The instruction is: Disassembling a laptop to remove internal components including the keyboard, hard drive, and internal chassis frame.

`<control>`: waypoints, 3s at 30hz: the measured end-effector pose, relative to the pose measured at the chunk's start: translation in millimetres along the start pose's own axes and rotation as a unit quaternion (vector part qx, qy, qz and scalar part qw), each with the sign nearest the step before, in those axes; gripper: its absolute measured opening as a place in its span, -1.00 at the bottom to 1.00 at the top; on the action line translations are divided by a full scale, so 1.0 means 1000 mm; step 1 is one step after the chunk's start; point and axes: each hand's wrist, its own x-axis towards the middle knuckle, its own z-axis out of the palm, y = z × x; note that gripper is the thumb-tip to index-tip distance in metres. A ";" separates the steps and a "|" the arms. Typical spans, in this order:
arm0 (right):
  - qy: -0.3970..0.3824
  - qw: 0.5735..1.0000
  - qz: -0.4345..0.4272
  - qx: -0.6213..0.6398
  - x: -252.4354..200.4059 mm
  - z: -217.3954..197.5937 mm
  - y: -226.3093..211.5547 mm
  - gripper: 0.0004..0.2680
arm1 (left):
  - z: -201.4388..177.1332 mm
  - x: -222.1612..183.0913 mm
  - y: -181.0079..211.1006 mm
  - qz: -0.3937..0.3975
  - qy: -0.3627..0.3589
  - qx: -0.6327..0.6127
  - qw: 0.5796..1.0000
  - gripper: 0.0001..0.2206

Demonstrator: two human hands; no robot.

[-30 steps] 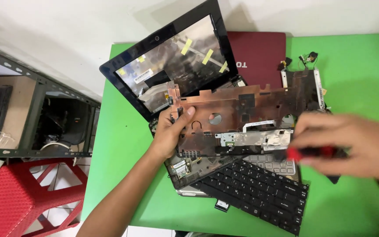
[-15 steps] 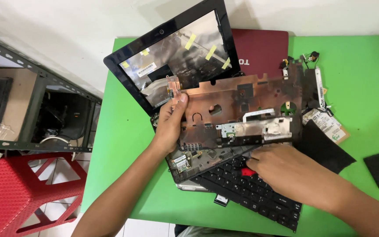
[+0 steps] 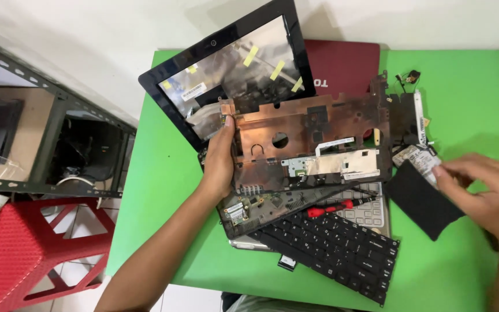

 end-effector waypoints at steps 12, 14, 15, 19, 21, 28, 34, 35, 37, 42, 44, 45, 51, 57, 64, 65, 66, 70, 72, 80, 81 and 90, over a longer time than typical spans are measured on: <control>-0.126 0.987 0.095 -0.022 -0.007 0.022 0.019 -0.62 | 0.003 -0.002 0.003 0.045 -0.004 -0.002 0.999 -0.54; -0.101 0.992 0.076 -0.008 -0.010 0.023 0.025 -0.66 | 0.003 -0.005 0.006 0.035 -0.002 0.008 0.999 -0.54; -0.076 0.995 0.058 0.005 -0.011 0.023 0.027 -0.70 | 0.004 -0.005 0.007 0.025 -0.001 0.016 1.000 -0.52; -0.012 0.988 0.118 0.094 -0.004 0.005 -0.015 -0.80 | 0.003 -0.003 0.000 0.017 0.001 -0.004 1.000 -0.49; 0.126 0.987 0.034 0.092 -0.006 0.008 -0.008 -0.80 | 0.001 -0.001 -0.008 0.035 0.012 0.019 0.999 -0.56; 0.200 0.973 -0.109 -0.031 0.064 0.029 -0.073 -0.83 | 0.002 0.001 -0.009 0.046 0.000 -0.030 0.998 -0.57; 0.186 0.963 -0.180 -0.081 0.117 0.096 -0.141 -0.83 | 0.006 -0.021 0.012 0.118 -0.070 -0.106 0.985 -0.49; 0.175 0.962 -0.201 -0.062 0.123 0.107 -0.155 -0.84 | 0.008 -0.025 0.014 0.094 -0.066 -0.113 0.987 -0.46; 0.164 0.961 -0.221 -0.041 0.130 0.129 -0.176 -0.85 | 0.007 -0.023 0.009 0.067 -0.061 -0.119 0.989 -0.43; 0.133 0.949 -0.284 -0.022 0.145 0.155 -0.191 -0.88 | 0.006 -0.011 0.009 0.027 -0.013 -0.177 0.984 -0.50; 0.158 0.949 -0.273 -0.013 0.158 0.148 -0.188 -0.88 | 0.004 0.001 -0.006 0.048 -0.024 -0.169 0.984 -0.48; 0.183 0.948 -0.259 -0.006 0.163 0.144 -0.186 -0.88 | 0.004 0.006 -0.014 0.067 -0.039 -0.163 0.984 -0.47; 0.140 0.953 -0.269 -0.010 0.147 0.165 -0.189 -0.86 | 0.003 0.003 -0.012 0.080 -0.033 -0.144 0.986 -0.46; 0.075 0.953 -0.294 0.014 0.121 0.145 -0.208 -0.90 | 0.009 -0.007 0.016 0.062 -0.003 -0.182 0.981 -0.54; 0.133 0.957 -0.254 0.039 0.140 0.119 -0.199 -0.92 | 0.003 0.001 -0.001 0.077 -0.038 -0.139 0.987 -0.46; 0.110 0.957 -0.267 0.037 0.136 0.130 -0.195 -0.93 | 0.001 0.006 -0.009 0.080 -0.038 -0.139 0.986 -0.48; 0.086 0.956 -0.278 0.035 0.131 0.142 -0.191 -0.92 | -0.001 0.011 -0.018 0.083 -0.039 -0.139 0.986 -0.49; 0.055 0.956 -0.274 0.084 0.120 0.119 -0.208 -0.92 | -0.001 0.010 -0.019 0.068 -0.020 -0.175 0.982 -0.54; 0.068 0.955 -0.285 0.044 0.120 0.126 -0.199 -0.96 | 0.000 0.009 -0.020 0.077 -0.034 -0.180 0.980 -0.55; 0.103 0.953 -0.286 0.012 0.135 0.115 -0.188 -0.95 | 0.002 0.000 -0.008 0.076 -0.044 -0.163 0.983 -0.50; 0.063 0.951 -0.303 0.029 0.132 0.111 -0.191 -0.96 | 0.001 0.000 -0.009 0.079 -0.034 -0.122 0.989 -0.48; 0.039 0.964 -0.262 -0.008 0.137 0.098 -0.176 -0.94 | 0.011 -0.006 0.010 0.050 -0.017 -0.196 0.979 -0.54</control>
